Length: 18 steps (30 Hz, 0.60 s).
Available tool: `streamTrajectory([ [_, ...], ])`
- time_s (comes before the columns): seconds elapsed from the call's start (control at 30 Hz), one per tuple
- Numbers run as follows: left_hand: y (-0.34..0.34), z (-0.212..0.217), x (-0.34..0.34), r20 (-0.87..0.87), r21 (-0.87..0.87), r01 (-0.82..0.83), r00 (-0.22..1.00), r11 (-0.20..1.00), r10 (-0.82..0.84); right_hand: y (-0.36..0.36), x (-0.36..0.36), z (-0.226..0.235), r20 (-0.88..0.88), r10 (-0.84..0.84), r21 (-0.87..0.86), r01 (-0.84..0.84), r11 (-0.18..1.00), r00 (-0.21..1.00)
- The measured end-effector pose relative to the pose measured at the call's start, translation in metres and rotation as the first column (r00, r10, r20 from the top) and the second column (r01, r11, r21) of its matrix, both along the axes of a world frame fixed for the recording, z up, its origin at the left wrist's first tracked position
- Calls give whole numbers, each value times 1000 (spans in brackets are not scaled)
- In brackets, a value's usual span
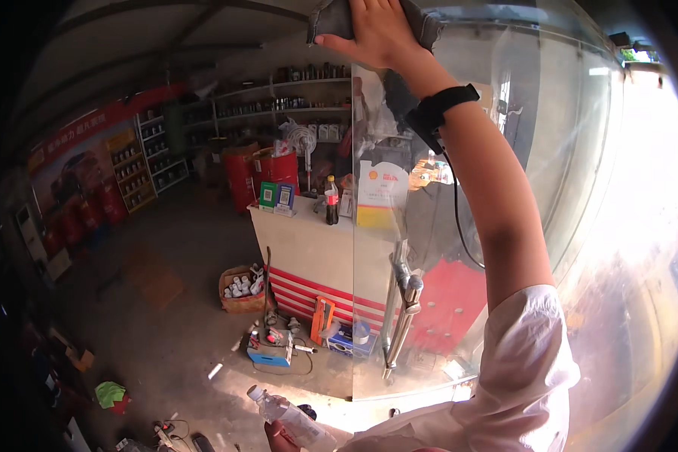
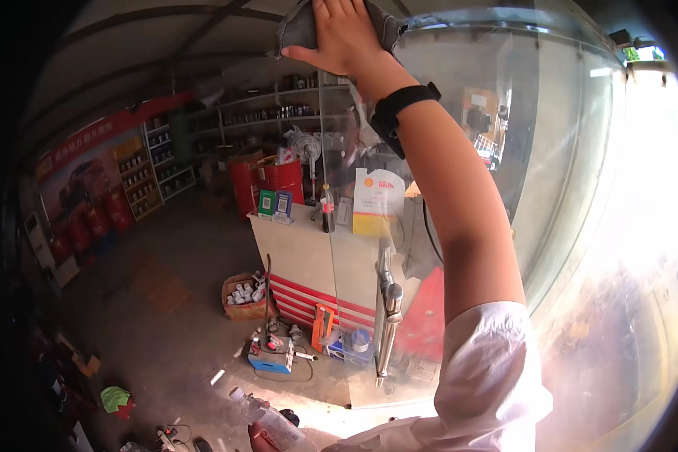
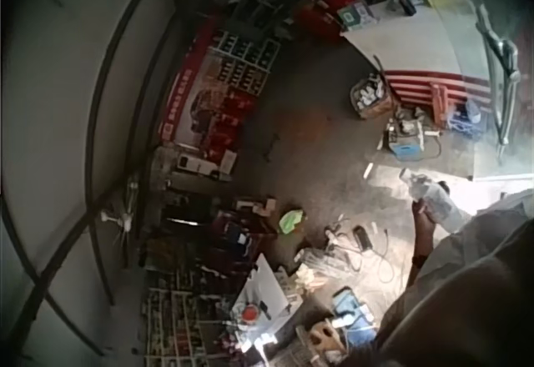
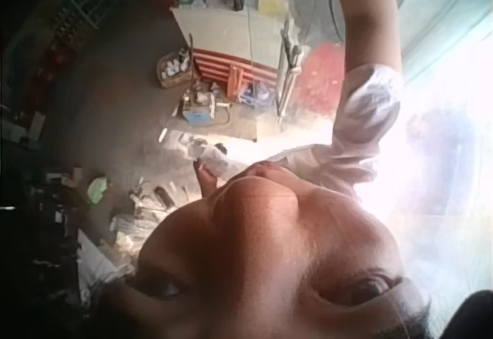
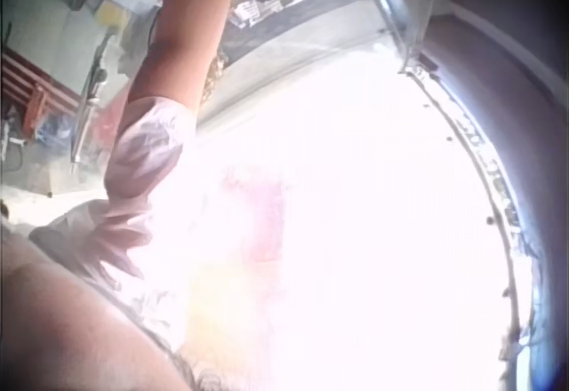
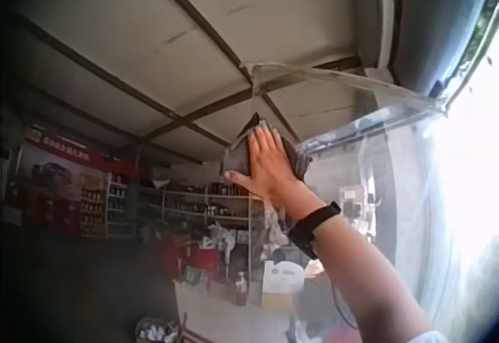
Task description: The person sprays liquid from a plastic bottle onto a glass partition and wipes the surface with a cloth.
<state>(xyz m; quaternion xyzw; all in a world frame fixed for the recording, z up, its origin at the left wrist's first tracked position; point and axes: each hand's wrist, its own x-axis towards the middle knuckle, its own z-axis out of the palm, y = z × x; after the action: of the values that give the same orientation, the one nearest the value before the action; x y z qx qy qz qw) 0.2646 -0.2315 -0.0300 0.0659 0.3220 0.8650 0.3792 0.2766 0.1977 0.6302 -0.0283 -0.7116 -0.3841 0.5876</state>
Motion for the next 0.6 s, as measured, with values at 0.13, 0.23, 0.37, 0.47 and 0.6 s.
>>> streamTrajectory([
  [0.13,1,-9,-2,-161,-138,-132,981,982,109,-21,-5,43,-14,-92,-42,91,995,996],
  [0.23,12,-25,2,-164,-74,-118,981,990,105,-26,-13,48,-61,-74,-85,69,994,995],
  [0.37,18,-15,9,-223,-15,-101,970,995,95,-7,1,-5,-28,4,100,-1,995,1000],
  [0.47,21,11,0,-31,188,61,998,980,-56,-4,8,-67,43,-10,130,5,992,999],
  [0.6,1,-104,-22,365,517,20,899,856,-242,-11,7,-93,155,-68,86,55,995,986],
])
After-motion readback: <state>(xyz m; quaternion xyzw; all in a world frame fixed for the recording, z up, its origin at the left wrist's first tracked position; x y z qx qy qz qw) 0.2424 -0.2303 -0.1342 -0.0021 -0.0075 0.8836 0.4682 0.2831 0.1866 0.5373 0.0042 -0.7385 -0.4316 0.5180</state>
